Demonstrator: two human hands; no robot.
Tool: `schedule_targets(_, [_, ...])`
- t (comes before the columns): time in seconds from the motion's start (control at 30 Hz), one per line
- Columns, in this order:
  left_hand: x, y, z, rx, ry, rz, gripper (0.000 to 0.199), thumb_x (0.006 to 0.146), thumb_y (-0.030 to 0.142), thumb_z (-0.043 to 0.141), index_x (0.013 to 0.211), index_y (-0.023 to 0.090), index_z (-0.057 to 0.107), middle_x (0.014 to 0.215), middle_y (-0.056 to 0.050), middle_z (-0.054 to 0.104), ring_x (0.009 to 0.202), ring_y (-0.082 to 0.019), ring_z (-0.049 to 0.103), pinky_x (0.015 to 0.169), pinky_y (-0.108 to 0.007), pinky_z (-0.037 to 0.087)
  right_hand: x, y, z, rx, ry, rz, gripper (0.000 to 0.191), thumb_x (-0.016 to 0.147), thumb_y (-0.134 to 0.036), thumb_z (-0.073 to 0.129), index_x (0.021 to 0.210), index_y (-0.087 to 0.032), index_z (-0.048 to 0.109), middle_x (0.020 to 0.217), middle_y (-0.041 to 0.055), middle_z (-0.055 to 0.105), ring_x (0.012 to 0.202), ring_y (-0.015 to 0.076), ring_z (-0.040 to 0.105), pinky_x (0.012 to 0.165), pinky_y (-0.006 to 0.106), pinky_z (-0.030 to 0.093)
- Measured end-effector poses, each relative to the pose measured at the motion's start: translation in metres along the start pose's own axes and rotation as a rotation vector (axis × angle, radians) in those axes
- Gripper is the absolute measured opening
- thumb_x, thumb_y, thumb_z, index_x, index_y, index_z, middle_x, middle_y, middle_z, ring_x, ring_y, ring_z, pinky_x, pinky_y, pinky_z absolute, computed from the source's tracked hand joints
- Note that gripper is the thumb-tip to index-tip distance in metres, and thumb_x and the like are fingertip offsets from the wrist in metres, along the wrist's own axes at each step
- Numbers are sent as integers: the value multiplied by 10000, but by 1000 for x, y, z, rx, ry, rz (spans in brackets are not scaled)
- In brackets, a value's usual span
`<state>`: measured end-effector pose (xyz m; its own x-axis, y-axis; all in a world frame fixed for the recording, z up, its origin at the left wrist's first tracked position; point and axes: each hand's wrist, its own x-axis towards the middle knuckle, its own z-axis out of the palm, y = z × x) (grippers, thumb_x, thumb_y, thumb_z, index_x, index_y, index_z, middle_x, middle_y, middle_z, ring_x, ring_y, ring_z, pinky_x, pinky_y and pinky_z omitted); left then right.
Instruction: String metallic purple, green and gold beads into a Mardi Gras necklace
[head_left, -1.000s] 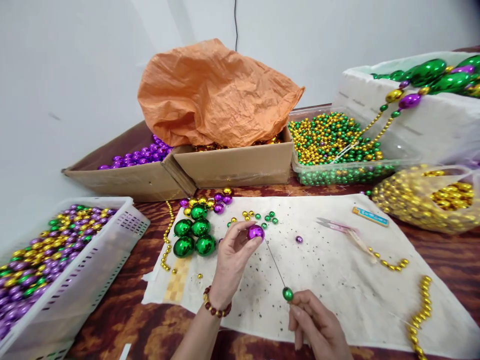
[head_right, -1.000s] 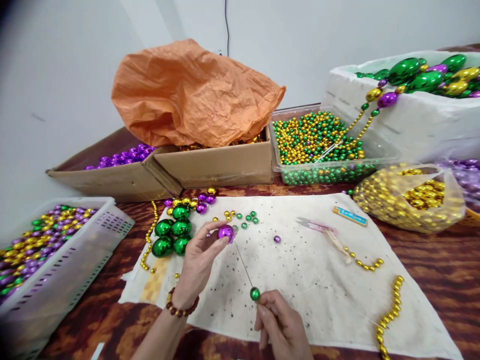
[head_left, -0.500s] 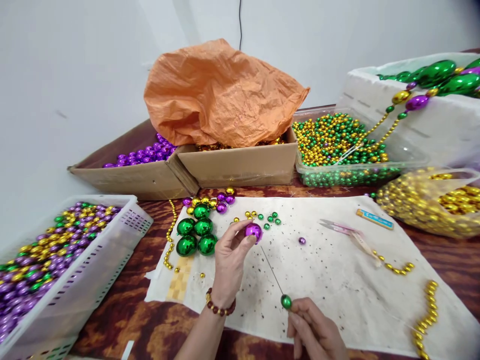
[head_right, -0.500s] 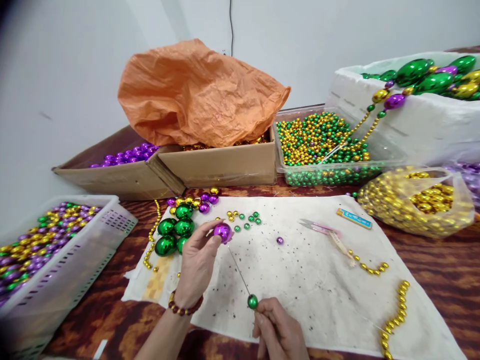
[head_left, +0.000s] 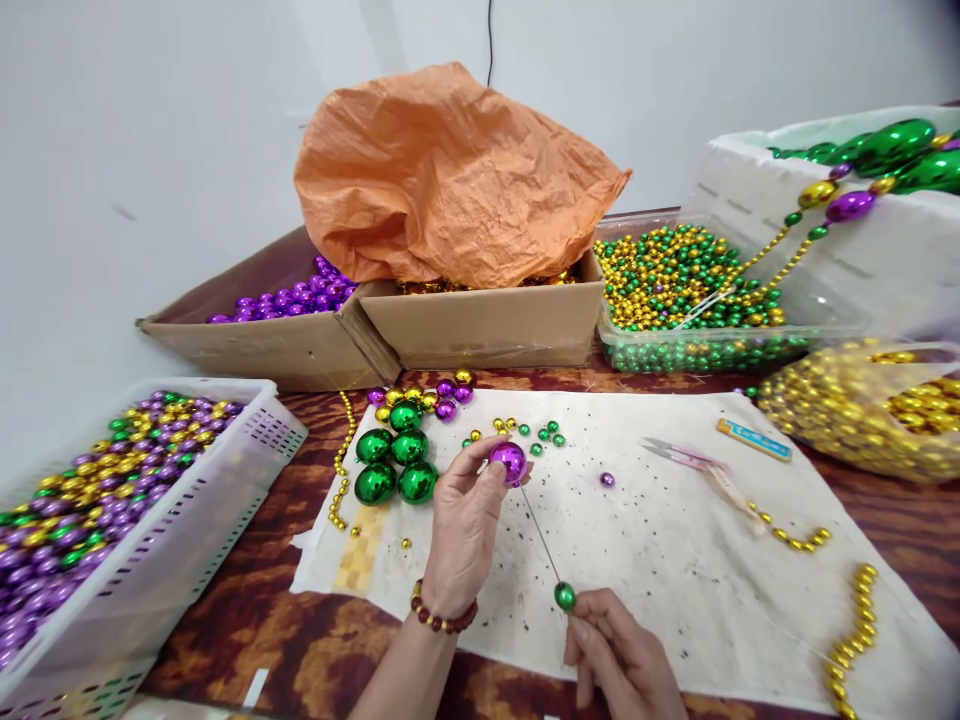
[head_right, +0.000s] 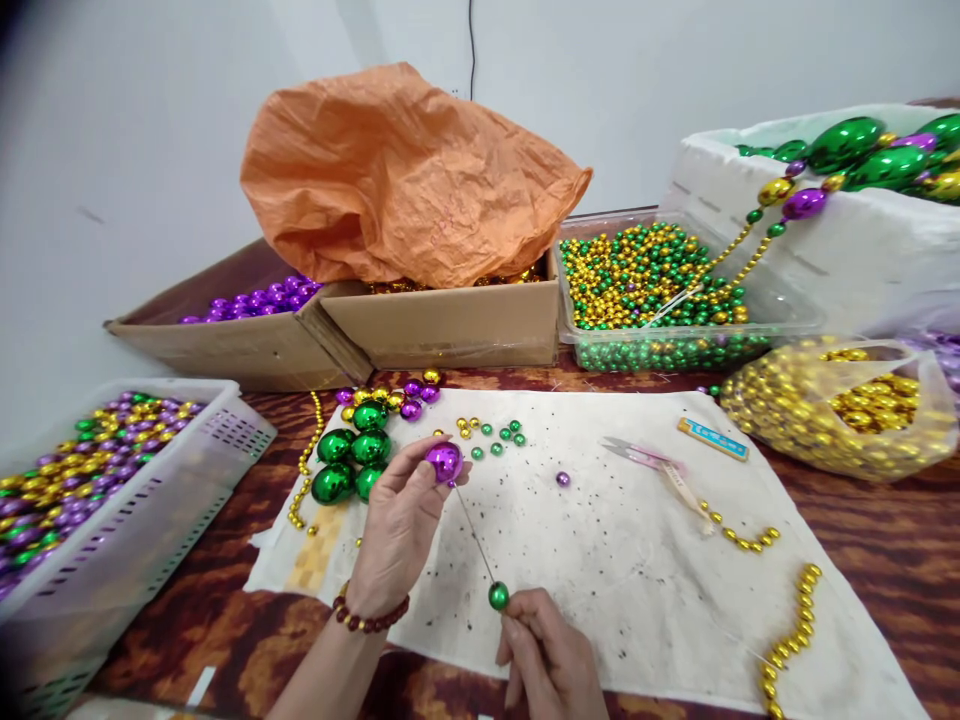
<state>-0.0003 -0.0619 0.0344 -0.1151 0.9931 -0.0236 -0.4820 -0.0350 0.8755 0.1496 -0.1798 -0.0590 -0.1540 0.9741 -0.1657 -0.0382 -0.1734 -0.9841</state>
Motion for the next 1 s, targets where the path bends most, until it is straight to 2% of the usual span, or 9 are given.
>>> schedule_targets(0.27, [0,-1,1,-16,-25,4,224,837,235,662,1056,191,685,1015,-53,661,870,-154,626,839,-317,509,1,-3,2,13,7,7,308,970,-449,422,864,-184,536,678,-3,590,424,77,536,454,190,369])
schedule_targets(0.53, [-22,-8,4,133,-15,20,276,838,240,661,1112,209,657,1090,-67,648,926,-169,604,815,-290,493,10,-9,15,129,76,2,322,950,-483,449,877,-179,523,674,-6,584,398,66,520,408,167,368])
schedule_targets(0.73, [-32,-4,4,182,37,83,273,841,259,654,1112,227,651,1184,-69,612,987,-187,589,796,-274,500,9,-7,23,152,94,-13,335,948,-493,447,859,-178,523,645,-25,553,348,46,497,348,139,309])
schedule_targets(1.0, [-32,1,2,148,24,89,276,841,260,651,1115,226,662,1196,-75,612,990,-192,598,866,-321,507,5,-9,29,106,124,-44,323,944,-459,467,792,-179,520,535,-38,509,313,39,432,326,129,278])
